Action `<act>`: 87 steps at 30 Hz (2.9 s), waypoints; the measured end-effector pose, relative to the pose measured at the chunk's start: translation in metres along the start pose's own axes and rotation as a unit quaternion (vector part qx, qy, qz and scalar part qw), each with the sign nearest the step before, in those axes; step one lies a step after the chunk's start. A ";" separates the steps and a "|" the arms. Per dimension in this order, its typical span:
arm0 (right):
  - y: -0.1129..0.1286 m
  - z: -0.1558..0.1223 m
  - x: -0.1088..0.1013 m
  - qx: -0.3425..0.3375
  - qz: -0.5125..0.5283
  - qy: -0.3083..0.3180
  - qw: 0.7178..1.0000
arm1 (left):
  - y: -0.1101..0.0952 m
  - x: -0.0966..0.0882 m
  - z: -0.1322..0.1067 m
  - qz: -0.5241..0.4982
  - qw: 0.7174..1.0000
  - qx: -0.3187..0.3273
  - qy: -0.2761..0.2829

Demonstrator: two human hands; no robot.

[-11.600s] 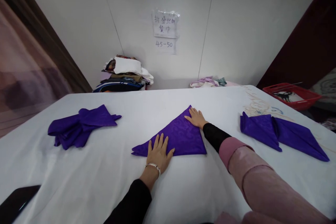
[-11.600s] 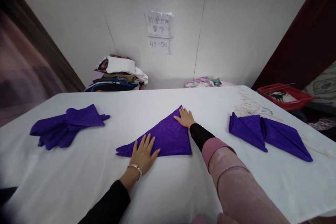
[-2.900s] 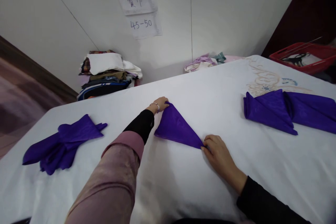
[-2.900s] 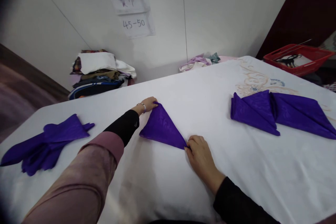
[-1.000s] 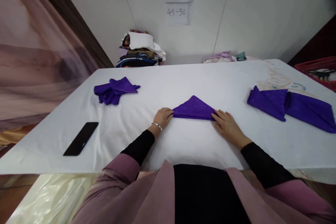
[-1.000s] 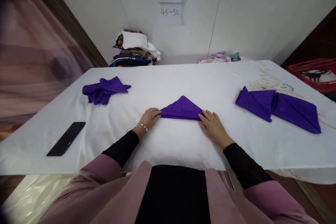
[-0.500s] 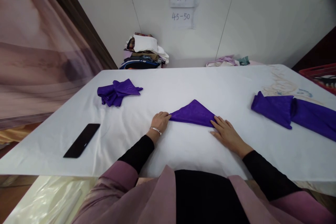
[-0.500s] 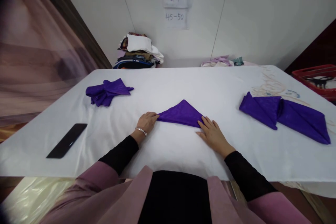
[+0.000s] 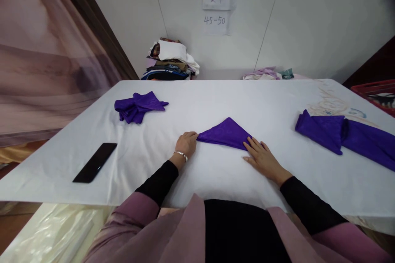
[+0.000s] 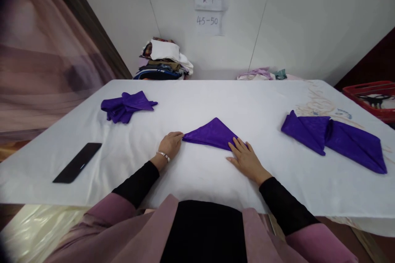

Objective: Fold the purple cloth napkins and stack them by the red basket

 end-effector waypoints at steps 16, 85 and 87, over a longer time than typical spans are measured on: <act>-0.003 0.000 0.003 0.008 0.010 0.002 1.000 | -0.013 -0.006 0.012 -0.010 0.996 0.077 -0.046; -0.051 -0.028 -0.033 0.133 0.239 -0.111 0.956 | -0.110 0.052 0.052 0.038 0.975 0.155 0.152; -0.053 -0.025 -0.034 0.138 0.253 -0.111 0.951 | -0.110 0.050 0.053 0.036 0.976 0.149 0.154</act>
Point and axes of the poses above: each hand's wrist, its own z-axis towards the middle knuckle, its own x-axis out of the palm, y = z × x, the point moved 5 cm from there along z, towards the middle knuckle, and after that the axes turned 1 degree about -z, right-handed, at the moved point
